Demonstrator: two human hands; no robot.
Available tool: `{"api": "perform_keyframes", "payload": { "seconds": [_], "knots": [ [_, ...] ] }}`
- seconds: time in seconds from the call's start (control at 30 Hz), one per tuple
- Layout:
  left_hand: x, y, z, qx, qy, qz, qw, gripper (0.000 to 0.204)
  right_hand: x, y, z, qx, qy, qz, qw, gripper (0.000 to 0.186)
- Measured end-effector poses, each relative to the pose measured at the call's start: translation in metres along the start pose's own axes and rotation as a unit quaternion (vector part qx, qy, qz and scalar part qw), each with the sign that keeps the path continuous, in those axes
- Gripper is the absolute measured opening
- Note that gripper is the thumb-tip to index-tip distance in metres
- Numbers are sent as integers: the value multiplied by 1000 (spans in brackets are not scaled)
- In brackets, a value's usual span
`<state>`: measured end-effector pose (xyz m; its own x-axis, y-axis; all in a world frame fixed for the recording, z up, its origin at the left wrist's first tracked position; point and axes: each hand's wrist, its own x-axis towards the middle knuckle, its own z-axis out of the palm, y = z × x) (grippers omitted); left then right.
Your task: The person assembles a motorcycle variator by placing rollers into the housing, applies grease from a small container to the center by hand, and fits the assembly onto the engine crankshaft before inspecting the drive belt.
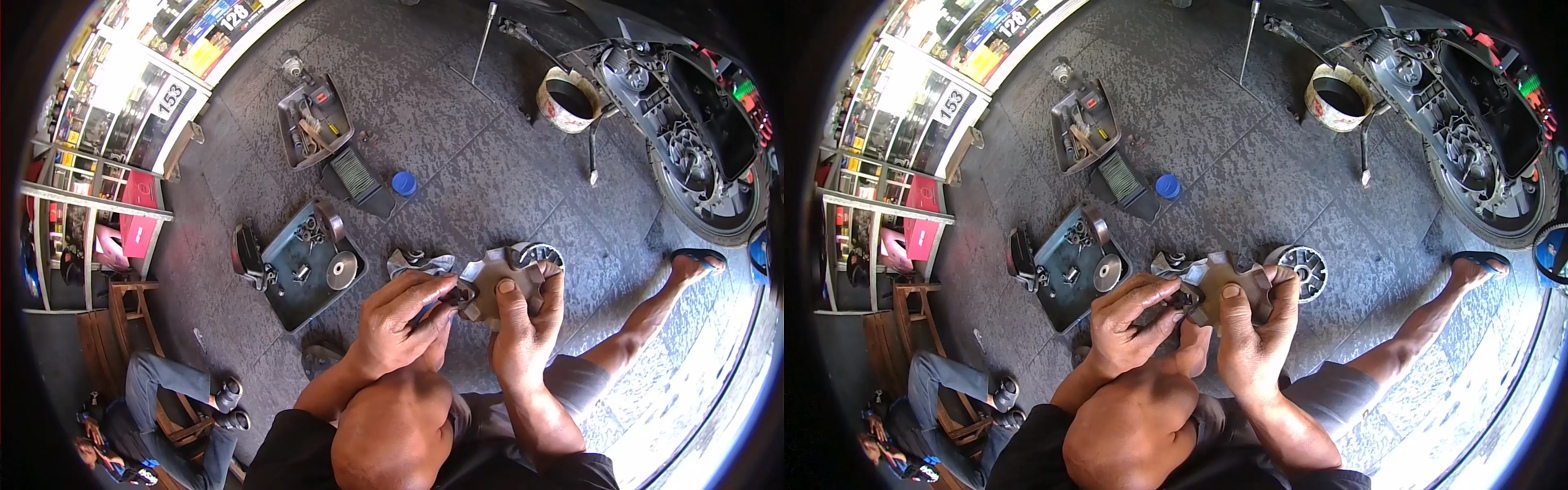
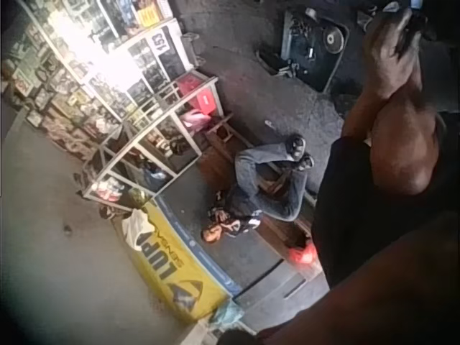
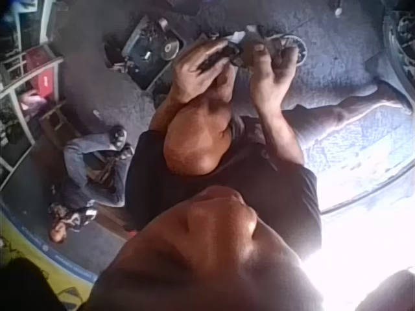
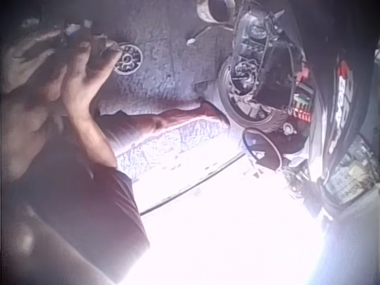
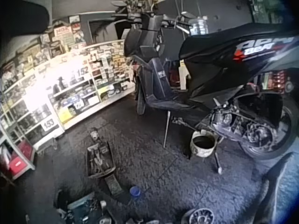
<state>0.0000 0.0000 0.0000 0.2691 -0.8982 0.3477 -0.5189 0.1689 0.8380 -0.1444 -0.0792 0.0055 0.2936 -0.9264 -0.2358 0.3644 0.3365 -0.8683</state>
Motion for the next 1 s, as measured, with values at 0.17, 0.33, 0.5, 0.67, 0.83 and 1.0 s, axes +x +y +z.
{"api": "perform_keyframes", "payload": {
  "seconds": [0.17,0.33,0.5,0.67,0.83,1.0],
  "knots": [
    [5,8,0,10,-1,-23,1000,39,-2,1,-1,-53,-3,-43,998,26],
    [-2,6,-2,-67,-13,-95,993,32,-5,-4,6,-83,-15,-72,994,26],
    [-5,-8,2,-375,-2,-332,866,26,-7,1,1,-95,-21,-86,992,24],
    [-4,-10,9,-550,-2,-380,744,20,-9,2,-4,-113,-23,-93,989,21],
    [-5,-10,14,-577,-51,-356,733,19,-14,6,-11,-151,-13,-129,980,19],
    [-5,-24,32,-540,-42,-384,748,18,0,18,-28,-175,-28,-87,980,21]
  ]
}}
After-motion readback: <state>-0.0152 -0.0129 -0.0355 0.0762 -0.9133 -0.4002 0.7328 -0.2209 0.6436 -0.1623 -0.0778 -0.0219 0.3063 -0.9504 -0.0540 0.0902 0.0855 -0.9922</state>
